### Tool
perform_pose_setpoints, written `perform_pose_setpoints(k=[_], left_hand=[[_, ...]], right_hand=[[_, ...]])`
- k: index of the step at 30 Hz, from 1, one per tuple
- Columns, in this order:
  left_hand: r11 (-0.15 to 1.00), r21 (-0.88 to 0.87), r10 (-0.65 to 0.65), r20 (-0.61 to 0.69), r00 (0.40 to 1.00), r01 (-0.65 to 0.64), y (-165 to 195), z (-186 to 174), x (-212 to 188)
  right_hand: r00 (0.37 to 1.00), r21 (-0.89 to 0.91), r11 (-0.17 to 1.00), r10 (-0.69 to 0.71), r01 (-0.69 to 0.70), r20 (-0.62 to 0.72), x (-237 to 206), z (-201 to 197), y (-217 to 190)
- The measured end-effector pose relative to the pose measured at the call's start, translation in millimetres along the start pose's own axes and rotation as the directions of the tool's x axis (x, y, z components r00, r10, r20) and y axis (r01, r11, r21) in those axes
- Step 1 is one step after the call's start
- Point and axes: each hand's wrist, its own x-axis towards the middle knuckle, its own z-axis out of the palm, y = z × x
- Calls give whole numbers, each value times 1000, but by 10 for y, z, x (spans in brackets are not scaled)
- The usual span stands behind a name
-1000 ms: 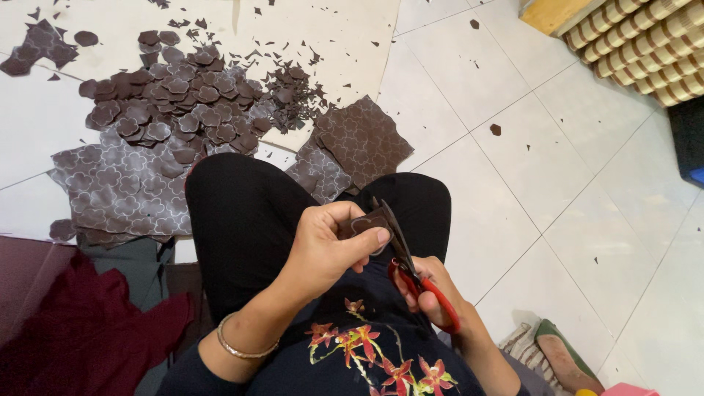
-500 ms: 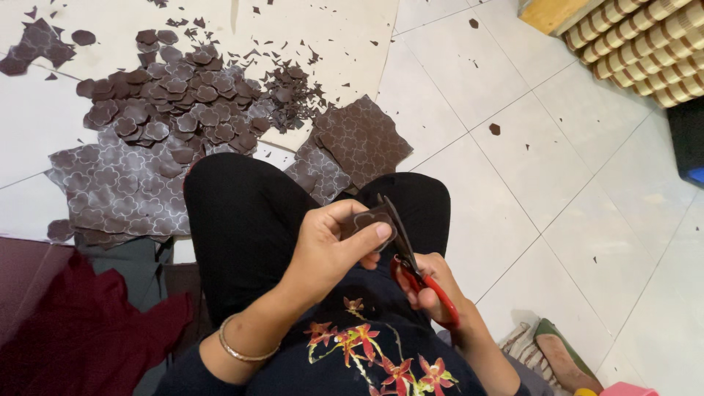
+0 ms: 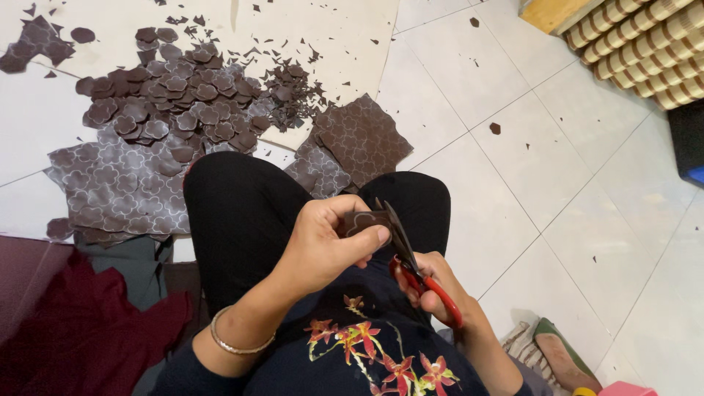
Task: The person sits on the floor and uses red-handled scissors to cut a brown patterned sheet into small flower-shaped pieces. The person repeatedly rotates the sheet and trims along the outlines, accumulating cut pieces on the floor.
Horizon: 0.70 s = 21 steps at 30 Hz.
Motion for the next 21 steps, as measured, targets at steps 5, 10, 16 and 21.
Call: perform_pose_setpoints(k=[5,10,16,21], left_hand=[[997,-74,16,-47,999,-19,-28,49,21],[982,-185,6,-132,991,-30,-88,180,5],[990,-141,-3,-104,995,-12,-69,142,-5],[994,-110,15,-81,997,-24,-31,125,-14]], right_hand=[[1000,69,997,-17,19,-24,7,40,41],[992,104,990,-85,94,-89,77,162,110],[989,60,989,-131,135,-67,78,128,155],[986,14,988,-153,154,-70,77,107,170]])
